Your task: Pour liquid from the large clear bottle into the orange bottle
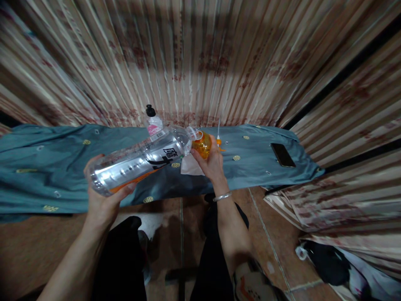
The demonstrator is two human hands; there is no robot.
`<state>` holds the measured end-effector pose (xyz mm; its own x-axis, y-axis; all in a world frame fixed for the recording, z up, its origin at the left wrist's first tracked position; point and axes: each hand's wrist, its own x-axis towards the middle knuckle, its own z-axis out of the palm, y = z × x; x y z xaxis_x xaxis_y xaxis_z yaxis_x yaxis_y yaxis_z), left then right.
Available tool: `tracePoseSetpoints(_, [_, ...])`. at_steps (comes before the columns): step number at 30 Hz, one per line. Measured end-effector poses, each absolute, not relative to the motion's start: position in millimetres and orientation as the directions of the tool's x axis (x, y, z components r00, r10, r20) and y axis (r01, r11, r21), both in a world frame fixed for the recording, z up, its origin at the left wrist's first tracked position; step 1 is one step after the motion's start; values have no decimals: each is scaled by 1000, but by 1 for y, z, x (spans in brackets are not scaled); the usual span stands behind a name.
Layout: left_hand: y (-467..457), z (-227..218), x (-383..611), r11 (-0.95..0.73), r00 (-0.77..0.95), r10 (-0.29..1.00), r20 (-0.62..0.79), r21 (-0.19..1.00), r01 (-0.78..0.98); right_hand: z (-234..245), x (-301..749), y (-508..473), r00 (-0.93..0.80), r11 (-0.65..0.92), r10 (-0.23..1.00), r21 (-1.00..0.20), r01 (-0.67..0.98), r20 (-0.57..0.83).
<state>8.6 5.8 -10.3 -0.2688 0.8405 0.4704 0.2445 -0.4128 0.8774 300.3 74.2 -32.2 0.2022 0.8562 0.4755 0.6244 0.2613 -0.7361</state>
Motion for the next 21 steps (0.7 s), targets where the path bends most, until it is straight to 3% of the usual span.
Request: tracePoseSetpoints(21, [2,-6,13,-414,-293,827,480,872,261,-37,304,74,192,270,847,-712,648,496])
